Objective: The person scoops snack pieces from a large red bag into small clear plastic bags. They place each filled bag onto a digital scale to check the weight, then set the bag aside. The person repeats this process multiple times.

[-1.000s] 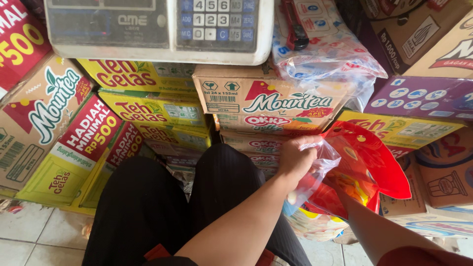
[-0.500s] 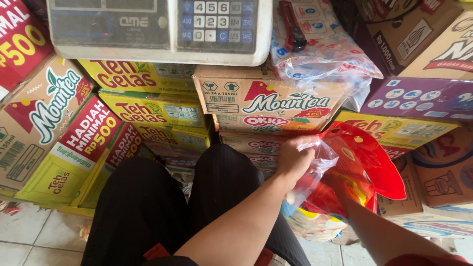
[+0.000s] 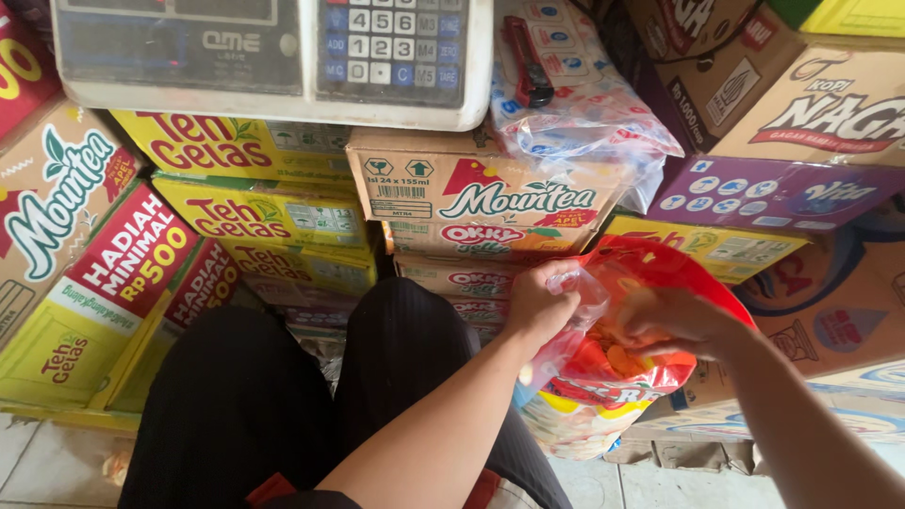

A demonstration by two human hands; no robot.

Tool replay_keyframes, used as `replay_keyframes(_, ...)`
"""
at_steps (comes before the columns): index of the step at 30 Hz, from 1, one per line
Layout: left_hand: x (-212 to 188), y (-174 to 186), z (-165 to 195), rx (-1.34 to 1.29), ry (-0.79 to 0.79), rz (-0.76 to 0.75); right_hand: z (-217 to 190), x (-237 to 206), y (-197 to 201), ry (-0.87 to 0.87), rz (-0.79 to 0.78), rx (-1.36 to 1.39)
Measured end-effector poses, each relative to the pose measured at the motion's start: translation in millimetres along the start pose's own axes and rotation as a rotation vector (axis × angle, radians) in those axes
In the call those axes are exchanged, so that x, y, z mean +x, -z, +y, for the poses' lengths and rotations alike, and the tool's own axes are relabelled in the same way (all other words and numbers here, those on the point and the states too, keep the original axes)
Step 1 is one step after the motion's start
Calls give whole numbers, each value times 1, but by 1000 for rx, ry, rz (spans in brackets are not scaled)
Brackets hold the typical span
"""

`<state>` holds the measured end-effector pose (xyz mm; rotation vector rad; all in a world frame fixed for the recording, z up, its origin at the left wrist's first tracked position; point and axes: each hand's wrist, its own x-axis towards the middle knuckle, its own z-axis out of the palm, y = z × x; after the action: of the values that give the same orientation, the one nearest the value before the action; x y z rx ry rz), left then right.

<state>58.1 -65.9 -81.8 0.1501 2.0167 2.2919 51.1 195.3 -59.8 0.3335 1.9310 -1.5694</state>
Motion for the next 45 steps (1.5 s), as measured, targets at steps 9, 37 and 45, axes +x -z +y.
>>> replay_keyframes(9, -1, -10, -21, 63, -263, -166, -74, -50, -37, 108, 145, -58)
replay_keyframes(37, -24, -8, 17, -134, 127, -212, -61, -33, -50, 34, 100, 338)
replay_keyframes(45, -23, -5, 11, -134, 178, -205, -75, -53, -68, 34, 149, 484)
